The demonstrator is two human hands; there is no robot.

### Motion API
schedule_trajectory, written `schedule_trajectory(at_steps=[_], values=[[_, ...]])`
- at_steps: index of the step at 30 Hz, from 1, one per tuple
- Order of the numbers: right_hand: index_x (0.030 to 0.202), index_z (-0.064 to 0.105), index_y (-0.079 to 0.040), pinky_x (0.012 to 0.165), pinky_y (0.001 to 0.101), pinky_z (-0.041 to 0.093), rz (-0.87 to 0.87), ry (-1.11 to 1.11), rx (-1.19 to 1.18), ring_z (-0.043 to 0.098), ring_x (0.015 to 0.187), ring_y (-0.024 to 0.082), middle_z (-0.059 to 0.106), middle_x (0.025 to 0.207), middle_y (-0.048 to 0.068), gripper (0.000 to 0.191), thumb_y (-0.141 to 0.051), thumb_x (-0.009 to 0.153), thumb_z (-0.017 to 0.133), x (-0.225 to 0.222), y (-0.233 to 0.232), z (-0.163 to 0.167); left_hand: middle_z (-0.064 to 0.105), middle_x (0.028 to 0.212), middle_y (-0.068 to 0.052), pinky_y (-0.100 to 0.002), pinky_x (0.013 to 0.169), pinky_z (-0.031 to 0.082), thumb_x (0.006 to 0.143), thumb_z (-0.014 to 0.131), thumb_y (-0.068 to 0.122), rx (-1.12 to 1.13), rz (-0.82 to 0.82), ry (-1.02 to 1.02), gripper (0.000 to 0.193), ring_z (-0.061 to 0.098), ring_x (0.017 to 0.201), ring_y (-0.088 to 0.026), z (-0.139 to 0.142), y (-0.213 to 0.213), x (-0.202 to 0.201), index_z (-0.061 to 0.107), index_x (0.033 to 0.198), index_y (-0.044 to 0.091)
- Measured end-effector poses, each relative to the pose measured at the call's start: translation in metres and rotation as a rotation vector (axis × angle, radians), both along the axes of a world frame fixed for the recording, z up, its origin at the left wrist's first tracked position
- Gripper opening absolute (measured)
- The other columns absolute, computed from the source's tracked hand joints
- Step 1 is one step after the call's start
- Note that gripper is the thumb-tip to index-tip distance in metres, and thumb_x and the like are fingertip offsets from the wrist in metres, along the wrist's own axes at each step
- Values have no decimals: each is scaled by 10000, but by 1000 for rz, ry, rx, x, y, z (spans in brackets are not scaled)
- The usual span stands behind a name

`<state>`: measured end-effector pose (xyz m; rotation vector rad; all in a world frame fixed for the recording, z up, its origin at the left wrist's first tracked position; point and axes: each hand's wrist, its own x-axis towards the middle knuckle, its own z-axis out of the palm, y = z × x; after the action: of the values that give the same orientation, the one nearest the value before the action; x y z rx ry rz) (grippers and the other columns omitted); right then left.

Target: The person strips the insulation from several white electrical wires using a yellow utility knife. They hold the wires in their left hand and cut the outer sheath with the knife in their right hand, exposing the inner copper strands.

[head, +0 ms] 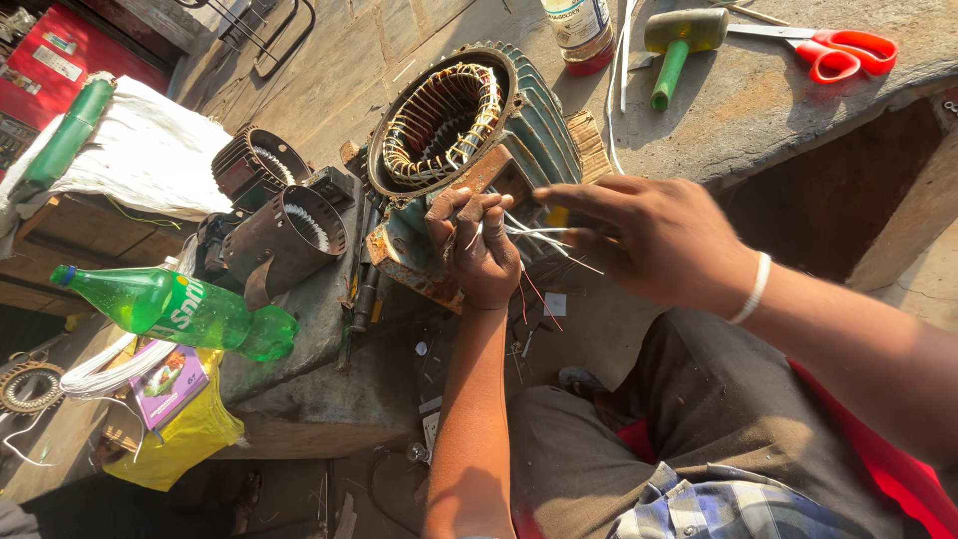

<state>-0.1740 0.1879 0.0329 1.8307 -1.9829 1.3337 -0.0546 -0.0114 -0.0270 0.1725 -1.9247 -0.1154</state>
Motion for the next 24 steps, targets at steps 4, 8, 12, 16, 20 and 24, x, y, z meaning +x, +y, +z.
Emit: schedule_trajectory(at_steps=[4,8,12,16,20,24], values=[[1393,626,-168,763,478,559,171,-4,-41,716,863,364,734,1019,150,504,-221,902,727,12,-22,14,720,1098,-94,-417,1073,488,948,566,28,-15,-10,-53,234,564,1247,-299,2,-2,6,688,1146,50],[1350,647,-164,789,449,576,195,-57,-33,727,936,347,740,1083,150,473,-224,892,746,20,-36,13,750,1094,-61,-460,1096,452,920,655,46,-29,-26,-73,286,563,1228,-322,4,-2,11,703,1201,74],[1321,649,-134,817,399,589,273,-149,-42,748,975,282,751,1141,129,440,-191,896,745,23,-43,12,750,1129,-82,-471,1106,449,939,632,99,-23,-48,-84,279,561,1254,-338,5,-2,14,697,1210,87],[1280,678,-162,762,338,590,301,-271,43,756,869,175,778,1146,66,415,-168,871,744,25,-49,13,722,1077,-109,-474,1075,463,942,660,184,2,-26,-86,277,571,1238,-343,7,-1,16,698,1196,80],[1274,710,-187,728,336,561,288,-275,137,702,819,186,760,1015,79,366,-162,910,731,26,-53,12,735,1086,-91,-462,1079,481,960,659,190,5,-24,-92,256,579,1248,-335,10,2,18,715,1193,101],[1261,707,-172,750,318,572,309,-324,125,701,872,136,767,1037,48,341,-138,921,713,31,-52,17,722,1092,-115,-455,1066,479,915,675,159,-10,-11,-74,271,578,1230,-340,11,4,20,708,1172,80]])
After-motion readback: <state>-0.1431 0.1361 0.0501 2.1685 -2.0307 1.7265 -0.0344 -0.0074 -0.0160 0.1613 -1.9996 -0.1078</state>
